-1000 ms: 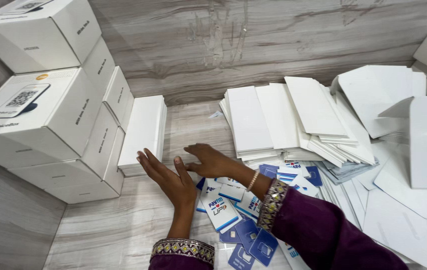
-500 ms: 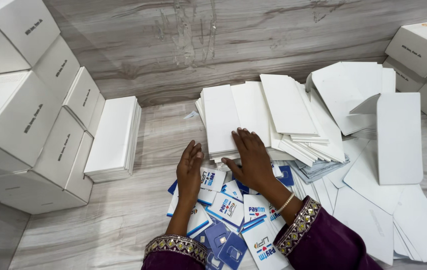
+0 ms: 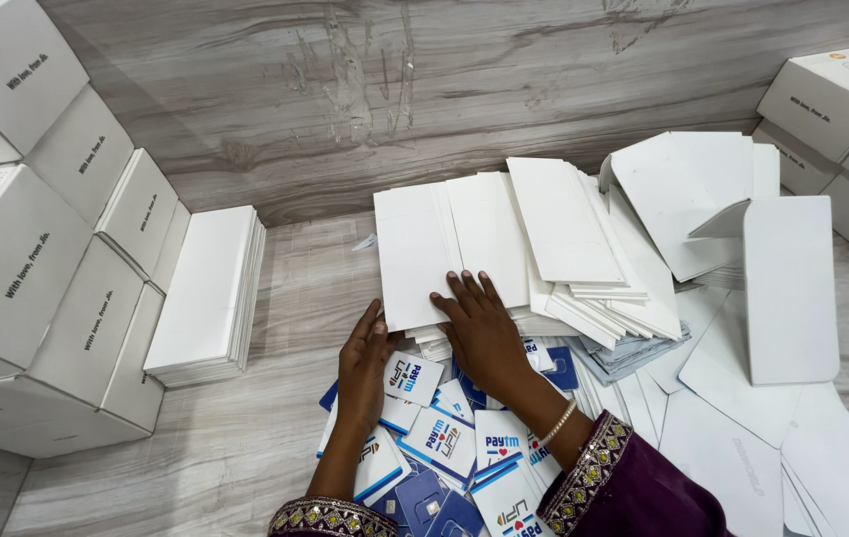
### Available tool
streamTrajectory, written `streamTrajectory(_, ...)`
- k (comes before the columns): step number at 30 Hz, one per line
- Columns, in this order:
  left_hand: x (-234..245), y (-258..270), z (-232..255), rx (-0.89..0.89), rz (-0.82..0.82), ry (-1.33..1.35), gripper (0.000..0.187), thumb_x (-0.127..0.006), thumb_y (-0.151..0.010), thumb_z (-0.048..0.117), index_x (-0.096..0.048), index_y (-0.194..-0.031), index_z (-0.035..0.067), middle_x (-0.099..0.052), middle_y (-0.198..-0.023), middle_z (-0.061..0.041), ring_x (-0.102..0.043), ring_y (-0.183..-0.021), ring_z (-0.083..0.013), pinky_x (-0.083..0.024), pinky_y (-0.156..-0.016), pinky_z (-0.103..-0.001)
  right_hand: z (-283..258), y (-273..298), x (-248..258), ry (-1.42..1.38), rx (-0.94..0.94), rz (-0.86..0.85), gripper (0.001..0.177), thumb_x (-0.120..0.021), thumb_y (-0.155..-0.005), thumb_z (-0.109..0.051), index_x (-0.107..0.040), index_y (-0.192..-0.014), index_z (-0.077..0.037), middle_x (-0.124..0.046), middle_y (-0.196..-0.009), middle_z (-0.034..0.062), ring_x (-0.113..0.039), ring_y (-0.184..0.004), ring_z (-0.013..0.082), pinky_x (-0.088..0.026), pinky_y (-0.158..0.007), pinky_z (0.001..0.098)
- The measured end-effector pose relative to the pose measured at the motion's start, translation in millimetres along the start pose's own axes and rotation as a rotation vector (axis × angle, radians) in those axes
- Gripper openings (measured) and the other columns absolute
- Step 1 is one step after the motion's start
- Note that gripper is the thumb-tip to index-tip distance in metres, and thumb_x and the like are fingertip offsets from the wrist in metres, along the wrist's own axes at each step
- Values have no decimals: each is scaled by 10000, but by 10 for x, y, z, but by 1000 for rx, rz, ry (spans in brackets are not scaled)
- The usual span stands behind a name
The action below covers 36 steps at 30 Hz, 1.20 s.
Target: The person organizes white product boxes and small cards on a tiled floor. They stack the boxes into neat piles and then gather and align the cards into a separate stack.
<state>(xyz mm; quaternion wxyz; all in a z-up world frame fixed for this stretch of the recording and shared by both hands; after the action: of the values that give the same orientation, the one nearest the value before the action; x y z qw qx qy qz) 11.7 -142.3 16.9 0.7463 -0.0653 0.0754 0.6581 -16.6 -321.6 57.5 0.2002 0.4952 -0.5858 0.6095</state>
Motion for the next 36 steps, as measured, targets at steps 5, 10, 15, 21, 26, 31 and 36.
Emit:
streamTrajectory(5, 61, -10, -72, -2, 27, 119, 617, -574, -976, 297, -415, -1511, 31, -633, -1400, -191, -672, -1213, -217, -555, -1018, -378, -112, 22, 58, -28, 60, -43, 434, -565, -923, -106, -585, -1355, -75, -457, -1524, 215, -346, -1480, 357, -141, -1261, 514)
streamTrajectory(10, 116, -20, -77, -32, 82, 207, 630, -644, -943, 236, -455, -1490, -14, -684, -1339, -198, -671, -1199, -218, -536, -1020, -352, -205, 39, 199, -145, 102, -54, 465, -566, -847, -52, -607, -1310, -48, -463, -1509, 233, -353, -1468, 374, -134, -1261, 524)
streamTrajectory(15, 200, 32, -23, 158, 189, 196, 574, -720, -868, 210, -562, -1368, -25, -722, -1191, -232, -724, -1068, -252, -610, -891, -369, -270, 81, 254, -300, 123, -48, 406, -573, -734, -61, -674, -1127, -67, -612, -1383, 169, -462, -1415, 340, -163, -1281, 545)
streamTrajectory(21, 245, 81, 51, 184, 141, 108, 487, -749, -814, 162, -624, -1230, -59, -755, -1040, -253, -778, -863, -267, -648, -756, -366, -292, 109, 258, -295, 28, 87, 398, -584, -859, -143, -663, -1234, -34, -661, -1259, 155, -548, -1328, 307, -244, -1305, 515)
streamTrajectory(26, 218, 80, 46, 147, 75, 76, 483, -779, -808, 152, -649, -1190, -114, -763, -991, -279, -784, -821, -273, -651, -744, -347, -301, 114, 262, -158, 42, 111, 492, -585, -963, -348, -621, -1327, -20, -603, -1389, 196, -409, -1447, 370, -179, -1259, 546)
streamTrajectory(31, 215, 95, 72, 172, 139, 72, 496, -775, -788, 155, -615, -1201, -68, -754, -992, -272, -780, -805, -276, -653, -697, -361, -388, 99, 208, -84, 56, 83, 682, -557, -966, -505, -530, -1428, -4, -490, -1449, 307, -294, -1475, 414, -126, -1237, 534)
streamTrajectory(36, 231, 94, 72, 177, 121, 112, 485, -776, -799, 134, -610, -1192, -96, -743, -1013, -295, -781, -847, -303, -658, -729, -367, -371, 106, 195, -69, 61, 31, 669, -501, -986, -483, -481, -1472, -23, -477, -1474, 294, -263, -1508, 403, -79, -1257, 544)
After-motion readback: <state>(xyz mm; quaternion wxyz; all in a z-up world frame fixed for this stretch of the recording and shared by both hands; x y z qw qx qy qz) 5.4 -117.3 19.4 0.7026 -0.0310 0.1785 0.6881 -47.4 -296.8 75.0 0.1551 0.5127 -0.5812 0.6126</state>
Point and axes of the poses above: each hand's wrist, its own y-axis away from the middle knuckle, its own x-axis out of the back of the hand, z = x × y, the point moved 3 cm from there along -y, towards the middle knuckle
